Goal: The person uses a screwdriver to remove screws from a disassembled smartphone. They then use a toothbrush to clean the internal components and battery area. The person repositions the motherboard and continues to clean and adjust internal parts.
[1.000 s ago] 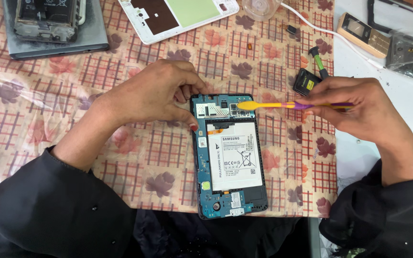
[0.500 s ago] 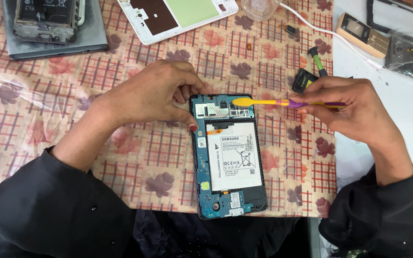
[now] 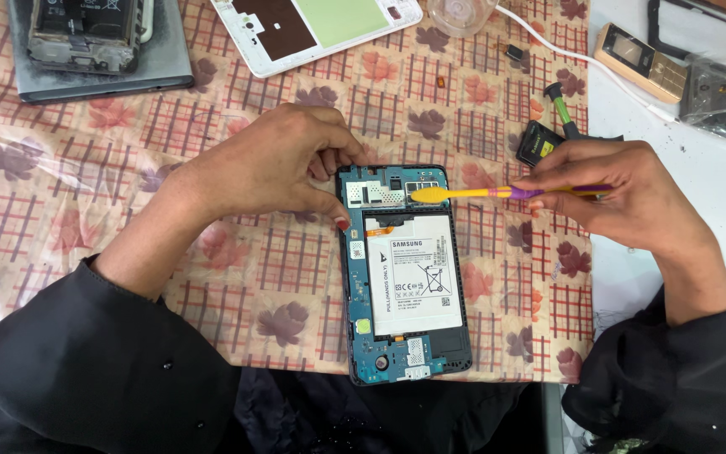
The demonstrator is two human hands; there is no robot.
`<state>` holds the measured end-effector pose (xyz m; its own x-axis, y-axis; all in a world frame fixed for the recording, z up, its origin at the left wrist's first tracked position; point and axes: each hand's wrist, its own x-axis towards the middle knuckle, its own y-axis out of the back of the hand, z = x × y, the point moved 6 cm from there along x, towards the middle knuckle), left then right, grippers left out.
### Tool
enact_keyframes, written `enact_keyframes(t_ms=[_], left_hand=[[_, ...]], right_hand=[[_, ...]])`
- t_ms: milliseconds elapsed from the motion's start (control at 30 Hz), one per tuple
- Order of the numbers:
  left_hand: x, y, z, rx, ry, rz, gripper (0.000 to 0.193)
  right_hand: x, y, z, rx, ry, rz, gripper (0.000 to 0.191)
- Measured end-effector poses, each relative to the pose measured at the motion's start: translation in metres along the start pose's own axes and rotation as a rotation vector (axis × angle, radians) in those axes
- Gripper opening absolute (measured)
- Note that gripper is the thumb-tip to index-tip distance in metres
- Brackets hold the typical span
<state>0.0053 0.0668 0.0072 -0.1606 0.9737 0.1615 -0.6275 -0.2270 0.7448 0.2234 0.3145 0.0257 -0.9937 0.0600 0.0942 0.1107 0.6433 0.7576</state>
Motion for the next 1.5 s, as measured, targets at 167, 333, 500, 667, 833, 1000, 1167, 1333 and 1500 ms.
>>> enact_keyframes(t_ms=[167,333,500,667,833,1000,1167,1333,1500], left_hand=[[0.000,0.001,0.002,-0.014,-0.032,0.012,0.063],[-0.001,0.001,0.002,-0.023,-0.025,0.004,0.066],[0.000,0.000,0.000,-0.001,-0.005,-0.002,0.063],[0.000,0.001,0.000,-0.016,-0.024,0.005,0.066],[-0.001,0.002,0.003,-0.025,-0.063,0.020,0.064],[0.000,0.000,0.001,-0.007,-0.020,0.004,0.065],[0.000,0.001,0.002,-0.037,-0.033,0.011,0.064],[0.000,0.001,0.002,-0.039,-0.031,0.008,0.064],[0.000,0.002,0.004,-0.004,-0.070,0.021,0.063]], right_hand=[[0.003,-0.007,0.000,-0.014,0.003,0.038,0.038],[0.000,0.002,-0.007,-0.057,0.003,0.009,0.035],[0.001,-0.004,-0.005,-0.067,0.003,0.022,0.035],[0.002,-0.007,-0.004,-0.044,0.004,-0.019,0.037],[0.002,-0.005,0.001,-0.073,-0.031,0.007,0.039],[0.002,-0.007,0.001,-0.047,0.036,0.017,0.036],[-0.001,0.002,0.001,-0.097,-0.078,0.054,0.032],[-0.003,0.006,-0.011,-0.110,-0.057,0.013,0.036],[0.000,0.001,-0.011,-0.105,-0.054,0.032,0.033]])
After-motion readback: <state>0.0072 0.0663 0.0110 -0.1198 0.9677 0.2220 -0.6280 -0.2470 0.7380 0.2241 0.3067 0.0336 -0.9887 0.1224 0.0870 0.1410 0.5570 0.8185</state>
